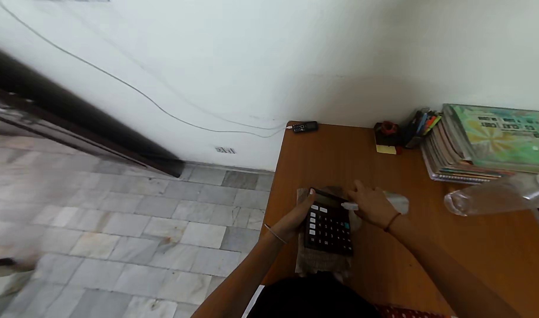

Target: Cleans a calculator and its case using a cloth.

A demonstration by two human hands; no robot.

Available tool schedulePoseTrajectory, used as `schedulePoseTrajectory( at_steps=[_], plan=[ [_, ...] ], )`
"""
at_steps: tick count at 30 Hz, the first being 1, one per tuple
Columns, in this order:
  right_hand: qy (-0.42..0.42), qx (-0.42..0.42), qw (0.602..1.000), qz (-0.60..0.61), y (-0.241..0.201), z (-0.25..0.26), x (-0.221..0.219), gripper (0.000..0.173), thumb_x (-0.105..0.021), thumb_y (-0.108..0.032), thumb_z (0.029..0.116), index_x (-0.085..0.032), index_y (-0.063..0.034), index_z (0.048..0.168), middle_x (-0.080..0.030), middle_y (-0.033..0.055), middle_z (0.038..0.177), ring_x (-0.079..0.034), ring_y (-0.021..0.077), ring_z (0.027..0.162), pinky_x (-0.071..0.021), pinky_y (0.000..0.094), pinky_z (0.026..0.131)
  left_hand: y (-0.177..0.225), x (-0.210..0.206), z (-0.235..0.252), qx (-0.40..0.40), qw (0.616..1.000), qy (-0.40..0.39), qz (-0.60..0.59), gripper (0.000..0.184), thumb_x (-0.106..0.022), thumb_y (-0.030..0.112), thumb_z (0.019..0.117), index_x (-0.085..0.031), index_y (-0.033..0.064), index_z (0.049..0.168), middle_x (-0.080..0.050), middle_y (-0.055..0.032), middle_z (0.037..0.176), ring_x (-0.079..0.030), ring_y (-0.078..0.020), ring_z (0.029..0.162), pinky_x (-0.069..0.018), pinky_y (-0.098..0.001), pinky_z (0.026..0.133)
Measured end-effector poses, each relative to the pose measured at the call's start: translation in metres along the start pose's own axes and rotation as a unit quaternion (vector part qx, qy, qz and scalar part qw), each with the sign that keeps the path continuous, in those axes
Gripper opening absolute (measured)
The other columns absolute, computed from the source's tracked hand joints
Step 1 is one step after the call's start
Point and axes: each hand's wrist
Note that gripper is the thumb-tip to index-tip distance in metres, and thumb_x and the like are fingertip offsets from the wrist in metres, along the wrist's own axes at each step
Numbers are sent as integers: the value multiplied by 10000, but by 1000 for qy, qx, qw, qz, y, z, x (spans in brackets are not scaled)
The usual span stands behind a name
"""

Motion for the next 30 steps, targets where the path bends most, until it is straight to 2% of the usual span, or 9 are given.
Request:
schedulePoseTrajectory(
  at_steps=[6,9,13,18,21,23,25,27,30],
  plan=[
    [13,12,998,63,9,-2,0,387,-659,-125,977,-629,-113,1363,-521,233,1376,-588,429,1150,-447,625,932,-5,-3,4,4,1000,-7,-10,604,-146,493,1102,-570,74,1195,-682,-56,935,-685,-131,857,-572,-298,768],
    [21,15,996,81,14,-3,-2,376,-662,-144,975,-642,-122,1351,-528,232,1352,-587,419,1144,-445,617,933,-6,-5,5,8,1000,-12,-14,608,-142,491,1102,-574,71,1187,-687,-58,939,-689,-131,866,-574,-298,781],
    [1,10,1000,23,-2,-8,2,351,-649,-111,972,-649,-63,1320,-522,223,1381,-577,414,1184,-438,609,967,-7,-6,6,12,1000,-9,-11,605,-147,487,1104,-576,67,1183,-681,-56,943,-683,-130,866,-569,-299,785],
    [10,17,1000,-14,-12,-10,7,331,-611,-157,1006,-648,-16,1304,-547,218,1362,-575,407,1193,-428,607,976,-9,-8,10,9,1000,-9,-4,620,-131,485,1104,-561,56,1227,-675,-63,976,-677,-136,894,-565,-314,810],
    [27,19,999,25,-6,-7,6,325,-639,-161,994,-662,-23,1287,-554,222,1345,-589,407,1169,-446,602,960,-10,-8,11,6,1000,-13,-10,622,-125,482,1104,-560,55,1224,-680,-63,973,-682,-135,899,-568,-312,814],
    [53,17,993,102,10,-3,2,349,-670,-144,976,-655,-45,1310,-547,245,1348,-611,422,1127,-468,609,935,-11,-7,11,4,1000,-8,-16,618,-130,483,1105,-566,59,1215,-684,-60,964,-684,-131,887,-571,-307,805],
    [92,7,971,220,36,1,-5,397,-695,-110,959,-632,-42,1346,-534,258,1361,-616,410,1124,-502,570,946,-12,-4,9,-1,1000,-2,-30,609,-137,475,1107,-566,58,1219,-683,-61,966,-682,-130,889,-569,-305,809],
    [148,-15,923,355,69,4,-19,445,-719,-68,933,-608,-14,1361,-542,248,1375,-593,384,1179,-501,532,986,-12,-1,5,-10,999,4,-48,602,-134,465,1109,-563,58,1217,-686,-55,958,-685,-122,886,-573,-298,808],
    [244,-55,849,466,112,8,-45,484,-720,-58,928,-571,-9,1385,-626,187,1353,-615,308,1222,-498,485,1031,-13,5,-3,-25,996,13,-79,600,-125,462,1108,-567,66,1202,-697,-47,939,-695,-119,875,-579,-289,798]
  ],
)
Point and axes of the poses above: each hand's wrist, its own z-axis towards the middle knuckle, its own x-axis out of the back of the hand, y = z × x
